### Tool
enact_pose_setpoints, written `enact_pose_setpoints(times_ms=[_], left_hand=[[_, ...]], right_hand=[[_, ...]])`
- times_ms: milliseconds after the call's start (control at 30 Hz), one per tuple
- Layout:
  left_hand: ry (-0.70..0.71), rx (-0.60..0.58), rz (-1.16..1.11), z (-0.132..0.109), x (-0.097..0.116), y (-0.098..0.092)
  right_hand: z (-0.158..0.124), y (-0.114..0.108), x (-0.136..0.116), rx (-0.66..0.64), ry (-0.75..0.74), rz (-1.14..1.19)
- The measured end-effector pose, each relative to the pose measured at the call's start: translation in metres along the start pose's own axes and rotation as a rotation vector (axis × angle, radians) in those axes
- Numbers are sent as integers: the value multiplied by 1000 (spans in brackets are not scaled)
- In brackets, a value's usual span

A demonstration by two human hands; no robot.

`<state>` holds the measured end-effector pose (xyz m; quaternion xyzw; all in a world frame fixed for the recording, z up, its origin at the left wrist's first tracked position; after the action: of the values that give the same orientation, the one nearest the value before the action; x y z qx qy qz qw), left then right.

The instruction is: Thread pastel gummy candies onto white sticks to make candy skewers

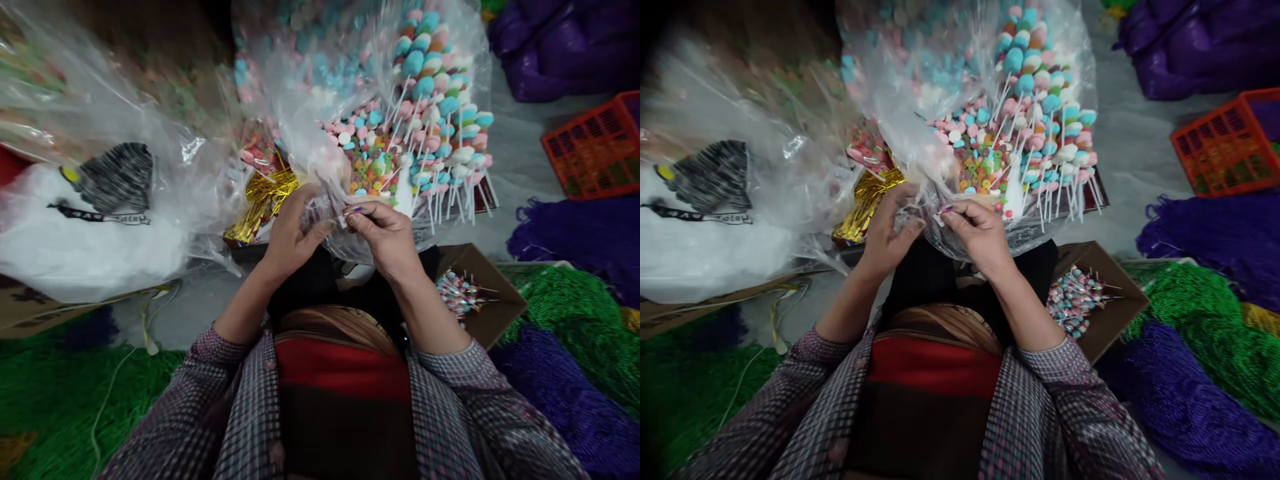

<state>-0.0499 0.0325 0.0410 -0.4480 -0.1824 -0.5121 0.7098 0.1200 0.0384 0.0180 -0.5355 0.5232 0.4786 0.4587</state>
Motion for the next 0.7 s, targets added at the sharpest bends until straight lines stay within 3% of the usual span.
enact_pose_setpoints(times_ms=[167, 233, 333, 433, 533, 700], left_hand=[[-326, -267, -412, -3, -16, 29], [-389, -239, -508, -4, -19, 32], [-415, -101, -567, -3, -23, 28], [-442, -61, -621, -2, -26, 29], [-534, -122, -691, -5, -28, 37], [-638, -354, -750, -17, -24, 54]], right_hand=[[-5, -22, -4, 72, -55, 53], [-4, -27, -1, 76, -45, 72], [-3, -25, 8, -3, 13, 105], [-4, -24, 16, -65, 74, 105], [-5, -33, 18, -37, 85, 103], [-8, -47, 4, -18, 2, -22]])
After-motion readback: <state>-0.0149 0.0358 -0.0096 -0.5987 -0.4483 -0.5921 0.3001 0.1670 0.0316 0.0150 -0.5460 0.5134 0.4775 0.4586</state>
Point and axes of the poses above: each hand's wrist, its own z-axis towards the middle knuckle, its own y-axis out of the palm, x = y × z, the point moved 9 cm from there along z, towards the middle knuckle, and after that the axes turned 9 degrees about y, right-handed, at the moved point
